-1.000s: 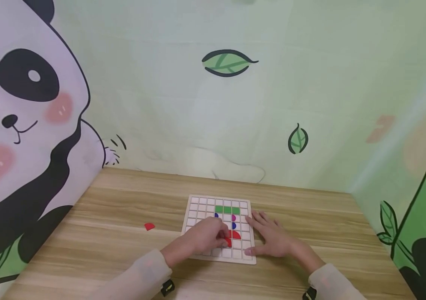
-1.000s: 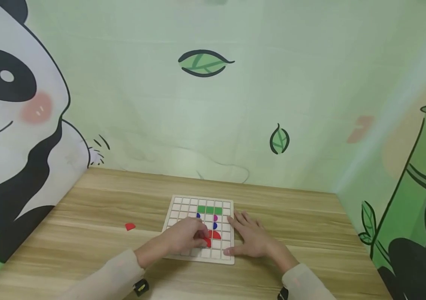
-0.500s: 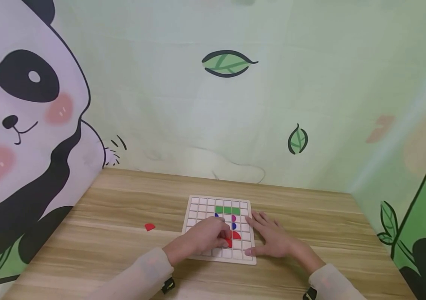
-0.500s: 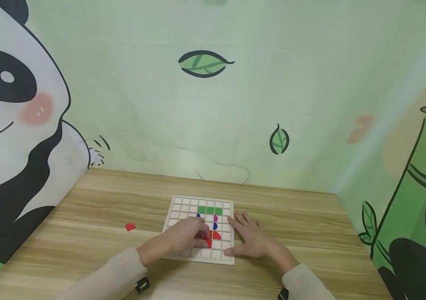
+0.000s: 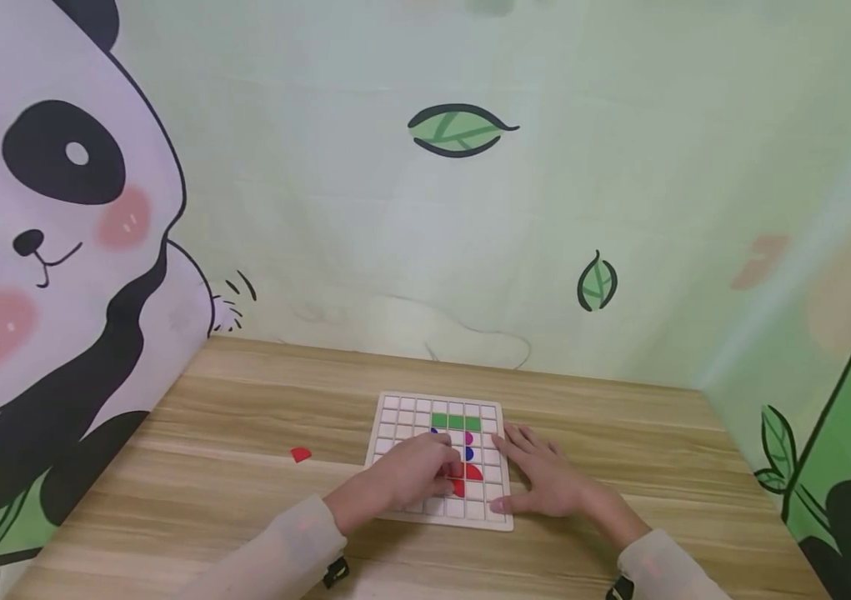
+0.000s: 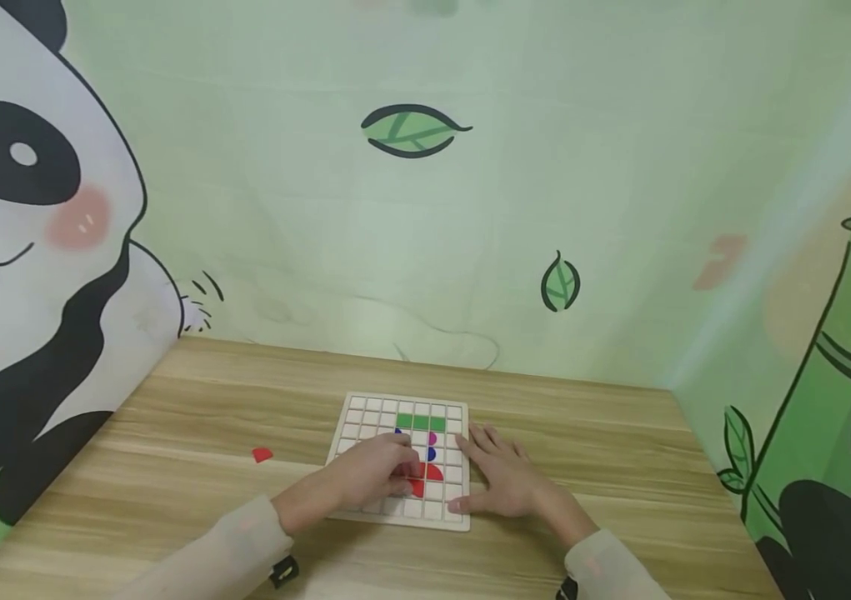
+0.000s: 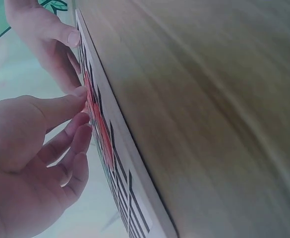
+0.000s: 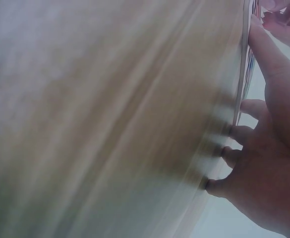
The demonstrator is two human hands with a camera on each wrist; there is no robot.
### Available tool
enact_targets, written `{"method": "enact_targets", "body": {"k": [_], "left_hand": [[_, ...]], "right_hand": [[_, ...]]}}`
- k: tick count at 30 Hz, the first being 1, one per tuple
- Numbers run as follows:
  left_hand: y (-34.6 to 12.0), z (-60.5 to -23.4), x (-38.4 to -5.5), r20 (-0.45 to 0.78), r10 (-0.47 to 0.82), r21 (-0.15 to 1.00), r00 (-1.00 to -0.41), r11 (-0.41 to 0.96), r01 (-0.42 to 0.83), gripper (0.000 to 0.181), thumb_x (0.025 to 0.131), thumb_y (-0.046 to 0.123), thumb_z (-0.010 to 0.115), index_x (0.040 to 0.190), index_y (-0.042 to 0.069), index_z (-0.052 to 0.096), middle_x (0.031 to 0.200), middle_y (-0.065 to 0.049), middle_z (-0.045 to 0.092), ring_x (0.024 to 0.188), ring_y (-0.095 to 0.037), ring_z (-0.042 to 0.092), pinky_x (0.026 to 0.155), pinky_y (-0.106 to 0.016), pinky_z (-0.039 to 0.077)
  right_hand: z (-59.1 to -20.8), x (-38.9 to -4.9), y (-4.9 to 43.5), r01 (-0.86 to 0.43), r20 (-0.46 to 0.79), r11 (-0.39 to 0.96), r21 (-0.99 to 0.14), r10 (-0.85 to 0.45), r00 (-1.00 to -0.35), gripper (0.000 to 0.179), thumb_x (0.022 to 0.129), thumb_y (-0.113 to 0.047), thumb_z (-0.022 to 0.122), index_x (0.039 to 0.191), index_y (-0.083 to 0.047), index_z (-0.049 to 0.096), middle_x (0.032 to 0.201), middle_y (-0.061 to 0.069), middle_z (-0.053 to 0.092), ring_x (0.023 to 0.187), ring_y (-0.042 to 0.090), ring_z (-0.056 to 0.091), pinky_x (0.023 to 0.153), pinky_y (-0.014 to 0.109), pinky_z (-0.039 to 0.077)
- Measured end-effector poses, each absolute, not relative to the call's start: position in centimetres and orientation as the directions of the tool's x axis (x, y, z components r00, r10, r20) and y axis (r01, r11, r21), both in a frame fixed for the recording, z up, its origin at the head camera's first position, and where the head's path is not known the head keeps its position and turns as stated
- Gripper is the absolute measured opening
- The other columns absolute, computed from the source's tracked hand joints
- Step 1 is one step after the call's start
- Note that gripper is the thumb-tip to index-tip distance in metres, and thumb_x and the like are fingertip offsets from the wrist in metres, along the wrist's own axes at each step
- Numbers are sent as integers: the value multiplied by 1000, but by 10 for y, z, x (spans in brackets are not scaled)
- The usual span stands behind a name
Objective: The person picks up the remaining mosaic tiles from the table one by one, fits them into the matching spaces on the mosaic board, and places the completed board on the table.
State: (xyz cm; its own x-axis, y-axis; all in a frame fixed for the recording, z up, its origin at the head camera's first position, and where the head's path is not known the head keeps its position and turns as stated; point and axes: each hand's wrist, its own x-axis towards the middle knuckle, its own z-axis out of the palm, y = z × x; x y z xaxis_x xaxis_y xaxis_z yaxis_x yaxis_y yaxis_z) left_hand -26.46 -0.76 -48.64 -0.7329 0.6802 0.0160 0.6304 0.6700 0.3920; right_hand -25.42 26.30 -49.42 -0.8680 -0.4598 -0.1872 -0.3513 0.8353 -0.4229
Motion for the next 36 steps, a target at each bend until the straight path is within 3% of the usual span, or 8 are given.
{"method": "enact_targets", "body": {"k": [15, 26, 36], "left_hand": [[-21, -486, -268, 27, 658, 447, -753, 666, 598, 9, 94, 21, 83, 100, 24, 78, 95, 14, 61, 87, -7, 56, 80, -22, 53], [-90, -482, -280, 69, 566, 575, -822, 651, 496, 16, 95, 14, 82, 108, 9, 75, 104, -1, 65, 98, -19, 64, 88, -39, 58], [-171, -483, -283, 87, 448, 554, -890, 720, 417, 32, 93, 17, 83, 121, 4, 71, 114, -7, 66, 109, -27, 65, 96, -48, 57]], "right_hand": [[-495, -255, 264, -354, -185, 833, -425, -463, -867, 106, 87, -68, 76, 168, -17, 30, 177, 12, 12, 162, 43, 4, 121, 76, 4], [-495, -256, 263, -350, -186, 840, -414, -455, -871, 107, 86, -69, 77, 168, -18, 30, 177, 11, 12, 162, 42, 3, 121, 75, 3], [-498, -254, 263, -355, -179, 839, -413, -456, -872, 108, 86, -70, 76, 168, -16, 30, 177, 13, 13, 162, 43, 5, 121, 76, 5]]}}
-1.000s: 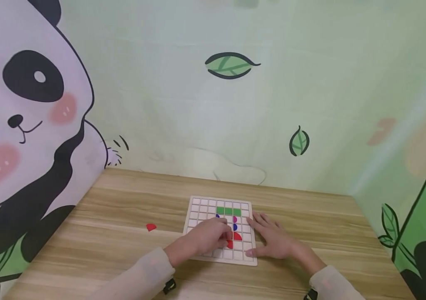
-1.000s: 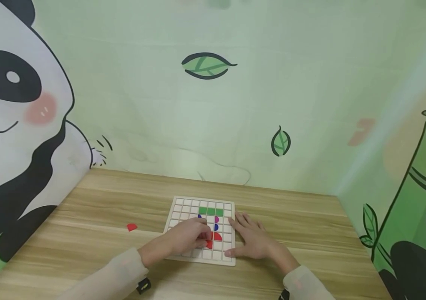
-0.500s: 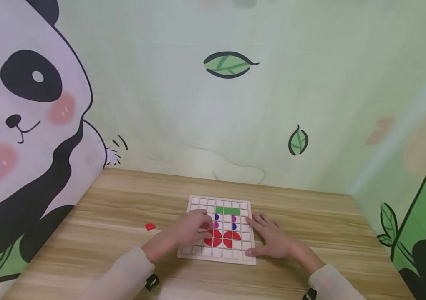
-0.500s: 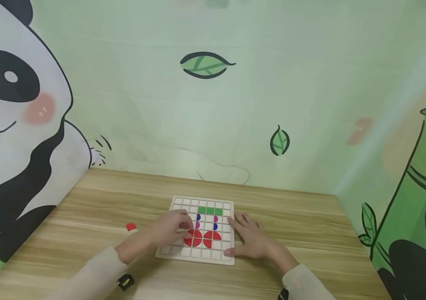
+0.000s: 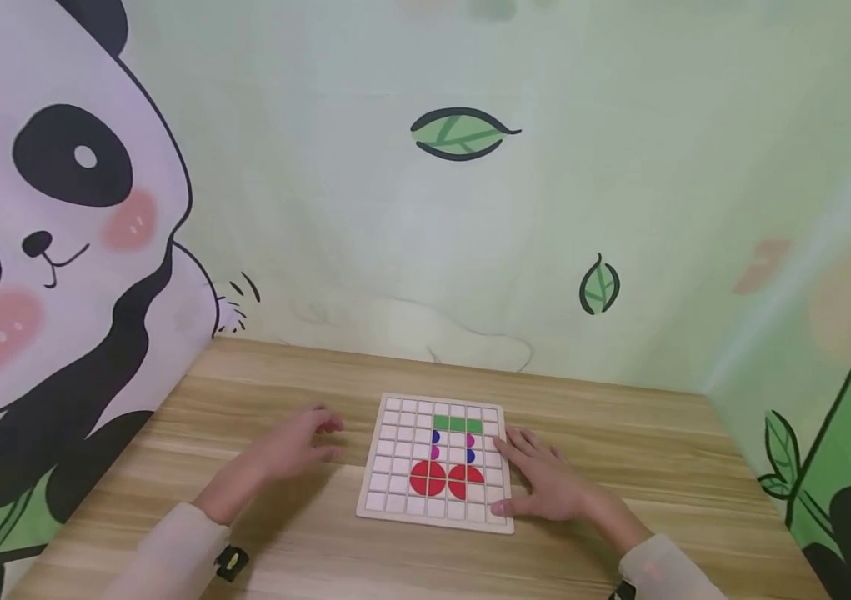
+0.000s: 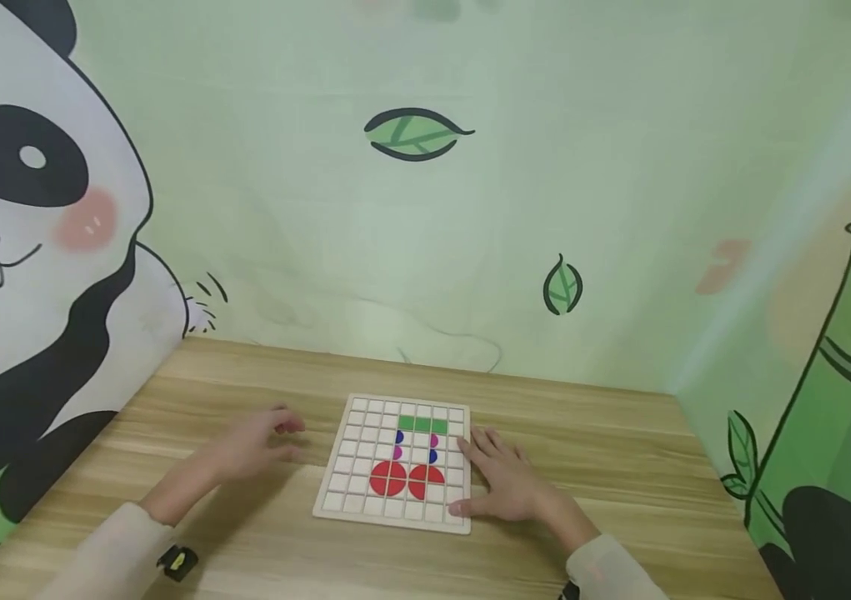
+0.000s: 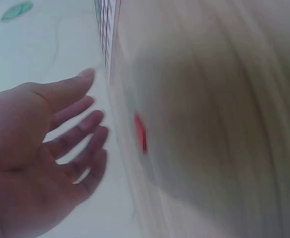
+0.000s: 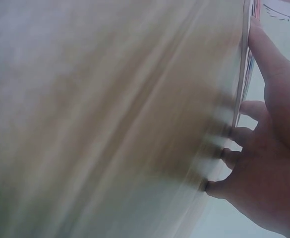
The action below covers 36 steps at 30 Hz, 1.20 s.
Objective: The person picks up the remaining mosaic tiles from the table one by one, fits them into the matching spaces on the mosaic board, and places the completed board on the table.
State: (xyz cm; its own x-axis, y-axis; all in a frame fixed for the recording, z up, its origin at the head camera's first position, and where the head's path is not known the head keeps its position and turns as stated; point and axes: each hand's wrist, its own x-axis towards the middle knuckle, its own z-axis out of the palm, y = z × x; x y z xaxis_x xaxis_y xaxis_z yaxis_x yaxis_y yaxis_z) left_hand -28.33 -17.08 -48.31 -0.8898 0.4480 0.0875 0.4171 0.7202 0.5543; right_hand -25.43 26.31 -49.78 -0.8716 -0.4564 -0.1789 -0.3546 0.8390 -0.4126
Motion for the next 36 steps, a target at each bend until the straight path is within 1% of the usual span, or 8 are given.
{"method": "enact_targets", "body": {"k": [4, 8, 13, 20, 26, 32, 36], "left_hand": [[-199, -482, -284, 102, 450, 478, -887, 760, 441, 37, 91, 18, 85, 119, 0, 70, 111, -11, 66, 105, -32, 65, 93, -52, 56], [-214, -484, -282, 88, 466, 433, -880, 778, 455, 38, 88, 20, 88, 116, 0, 70, 107, -8, 65, 100, -29, 64, 91, -51, 55], [-218, -486, -281, 50, 466, 413, -883, 796, 443, 34, 87, 19, 88, 112, 4, 71, 104, -4, 65, 97, -24, 63, 90, -48, 55], [-219, -492, -287, 71, 483, 430, -873, 775, 463, 24, 88, 12, 86, 106, 5, 71, 99, -1, 64, 92, -18, 63, 85, -41, 56], [-219, -492, -286, 72, 496, 451, -866, 758, 471, 15, 90, 8, 84, 98, 10, 71, 93, 3, 62, 86, -14, 63, 79, -35, 55], [-215, -490, -286, 90, 550, 449, -830, 722, 527, 16, 91, 8, 83, 92, 12, 67, 87, 7, 64, 83, -9, 61, 77, -32, 55], [-209, -486, -283, 77, 568, 479, -819, 699, 530, 17, 91, 8, 82, 91, 15, 66, 85, 10, 65, 82, -6, 61, 78, -31, 55]], "right_hand": [[-499, -253, 264, -359, -176, 839, -409, -458, -871, 108, 86, -69, 76, 168, -16, 30, 177, 13, 13, 161, 44, 5, 121, 76, 5], [-498, -252, 264, -365, -176, 834, -414, -467, -867, 107, 87, -69, 76, 168, -15, 30, 176, 15, 13, 161, 45, 5, 120, 77, 5], [-496, -254, 264, -365, -169, 832, -418, -466, -869, 106, 88, -68, 75, 168, -14, 30, 176, 15, 14, 161, 45, 5, 120, 77, 5], [-495, -255, 264, -361, -172, 839, -407, -458, -872, 107, 87, -70, 75, 168, -16, 30, 176, 14, 13, 161, 44, 5, 120, 77, 6], [-495, -253, 263, -368, -172, 834, -410, -467, -867, 107, 87, -70, 75, 168, -15, 30, 176, 14, 14, 161, 45, 5, 120, 78, 6], [-494, -253, 263, -361, -173, 838, -409, -460, -871, 107, 87, -69, 75, 168, -15, 31, 176, 14, 14, 161, 45, 5, 120, 77, 6], [-496, -253, 262, -367, -172, 835, -410, -466, -868, 106, 87, -69, 75, 168, -15, 31, 176, 15, 14, 161, 45, 5, 120, 78, 5]]}}
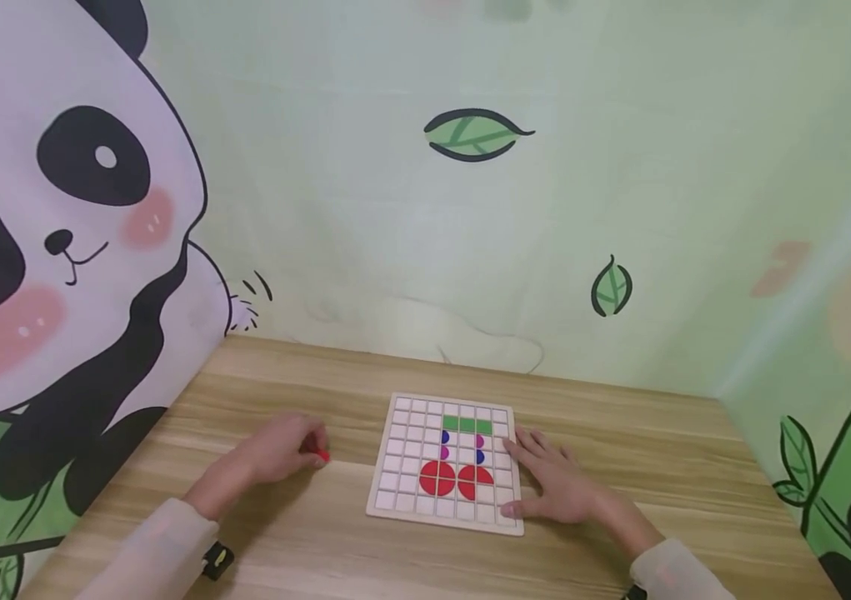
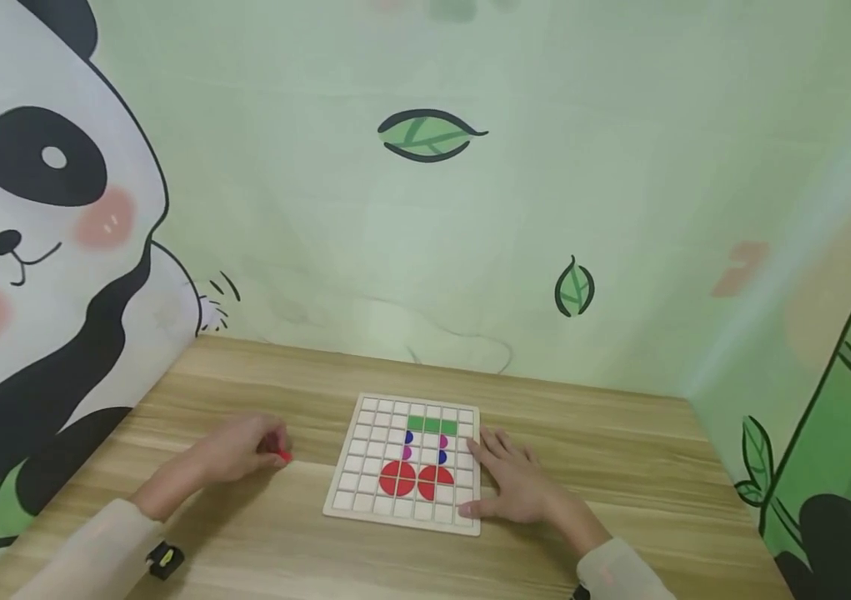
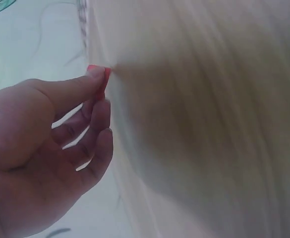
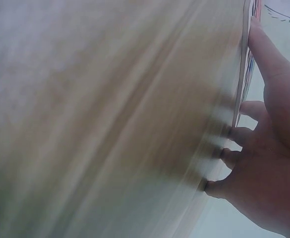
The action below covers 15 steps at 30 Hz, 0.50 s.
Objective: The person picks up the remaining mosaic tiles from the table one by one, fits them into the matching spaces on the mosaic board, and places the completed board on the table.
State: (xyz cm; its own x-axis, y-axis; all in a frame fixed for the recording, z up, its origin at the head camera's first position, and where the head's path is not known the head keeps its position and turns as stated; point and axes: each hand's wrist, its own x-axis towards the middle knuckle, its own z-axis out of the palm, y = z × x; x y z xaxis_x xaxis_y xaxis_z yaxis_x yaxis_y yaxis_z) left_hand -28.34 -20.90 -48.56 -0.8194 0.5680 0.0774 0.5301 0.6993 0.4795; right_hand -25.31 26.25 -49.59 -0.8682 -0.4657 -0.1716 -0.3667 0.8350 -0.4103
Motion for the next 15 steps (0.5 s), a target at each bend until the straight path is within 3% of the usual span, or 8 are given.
{"method": "enact_targets", "body": {"k": [7, 15], "left_hand": [[-174, -467, -275, 53, 603, 594, -796, 622, 510, 13, 99, 7, 74, 94, 16, 67, 90, 7, 69, 84, -9, 63, 72, -29, 56], [-134, -447, -275, 42, 614, 704, -788, 542, 459, 10, 103, 10, 70, 105, 20, 71, 96, 10, 69, 91, -12, 65, 80, -31, 57]], "right_hand": [[-496, -251, 263, -363, -177, 835, -414, -464, -868, 107, 88, -69, 75, 168, -14, 30, 176, 15, 14, 161, 46, 5, 119, 78, 5], [-493, -253, 262, -344, -188, 839, -422, -452, -872, 106, 87, -68, 76, 168, -16, 30, 176, 14, 13, 161, 45, 4, 120, 77, 4]]}}
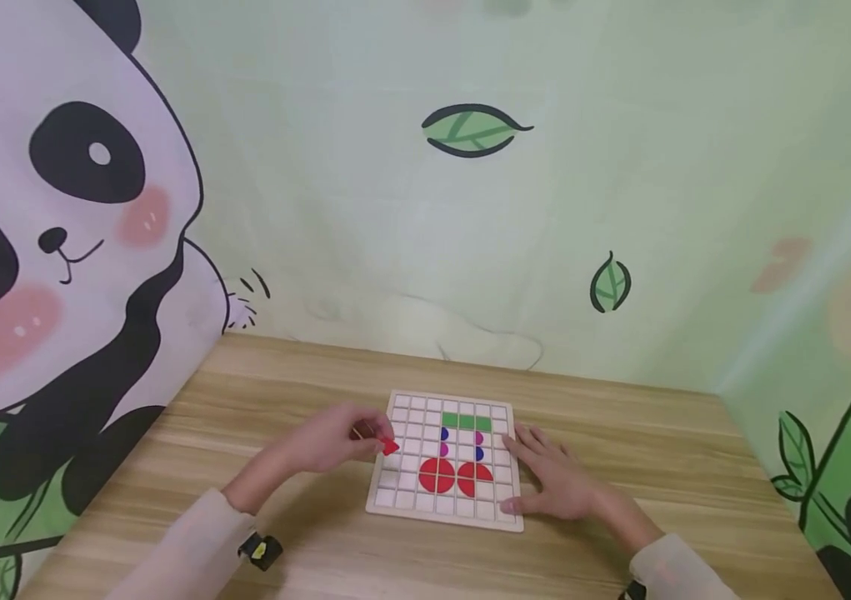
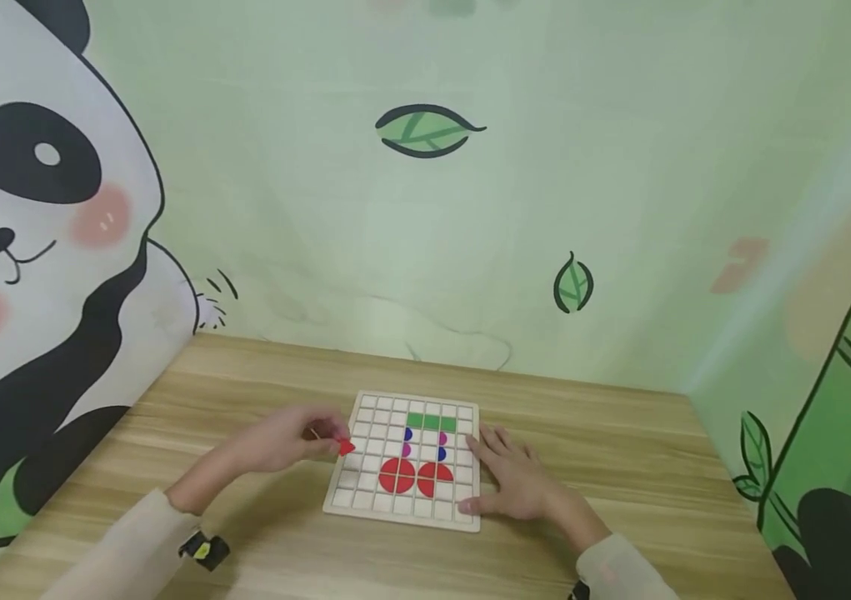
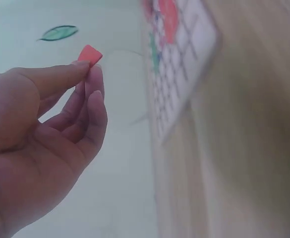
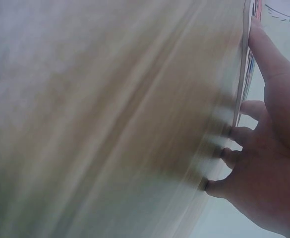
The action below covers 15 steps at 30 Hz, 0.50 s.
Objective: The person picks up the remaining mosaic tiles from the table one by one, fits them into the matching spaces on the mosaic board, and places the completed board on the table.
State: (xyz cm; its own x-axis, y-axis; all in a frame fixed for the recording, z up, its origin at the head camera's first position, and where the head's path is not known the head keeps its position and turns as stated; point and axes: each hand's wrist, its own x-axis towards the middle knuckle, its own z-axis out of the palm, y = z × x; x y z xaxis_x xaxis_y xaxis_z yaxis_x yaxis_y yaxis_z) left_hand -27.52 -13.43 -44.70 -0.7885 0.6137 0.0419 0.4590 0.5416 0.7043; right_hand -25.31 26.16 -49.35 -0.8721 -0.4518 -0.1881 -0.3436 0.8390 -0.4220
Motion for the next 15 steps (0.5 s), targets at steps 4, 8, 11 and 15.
{"method": "enact_targets", "body": {"k": [4, 8, 11, 15], "left_hand": [[-122, -438, -275, 43, 619, 726, -785, 520, 449, 8, 103, 16, 72, 105, 23, 71, 97, 10, 71, 91, -14, 66, 79, -32, 58], [-109, -433, -277, 30, 630, 731, -776, 516, 447, 6, 101, 23, 75, 103, 26, 71, 96, 11, 70, 89, -14, 66, 79, -32, 58], [-99, -433, -280, 33, 639, 733, -769, 507, 453, 5, 101, 23, 76, 102, 26, 71, 94, 10, 70, 88, -14, 65, 79, -32, 58], [-84, -440, -283, 41, 653, 735, -757, 494, 465, 3, 101, 19, 75, 102, 21, 72, 94, 8, 72, 87, -12, 66, 80, -30, 57]], "right_hand": [[-494, -255, 261, -343, -199, 841, -419, -454, -869, 108, 87, -69, 76, 168, -16, 29, 177, 13, 13, 161, 44, 4, 121, 76, 5], [-496, -255, 262, -344, -199, 845, -409, -451, -870, 108, 86, -71, 74, 169, -17, 29, 177, 12, 13, 162, 43, 3, 121, 76, 5], [-496, -256, 261, -343, -197, 847, -406, -447, -873, 109, 86, -72, 74, 169, -18, 29, 177, 12, 13, 162, 43, 3, 121, 75, 5], [-495, -255, 260, -344, -199, 846, -409, -450, -870, 109, 86, -71, 75, 168, -16, 29, 177, 13, 14, 161, 44, 4, 121, 76, 4]]}}
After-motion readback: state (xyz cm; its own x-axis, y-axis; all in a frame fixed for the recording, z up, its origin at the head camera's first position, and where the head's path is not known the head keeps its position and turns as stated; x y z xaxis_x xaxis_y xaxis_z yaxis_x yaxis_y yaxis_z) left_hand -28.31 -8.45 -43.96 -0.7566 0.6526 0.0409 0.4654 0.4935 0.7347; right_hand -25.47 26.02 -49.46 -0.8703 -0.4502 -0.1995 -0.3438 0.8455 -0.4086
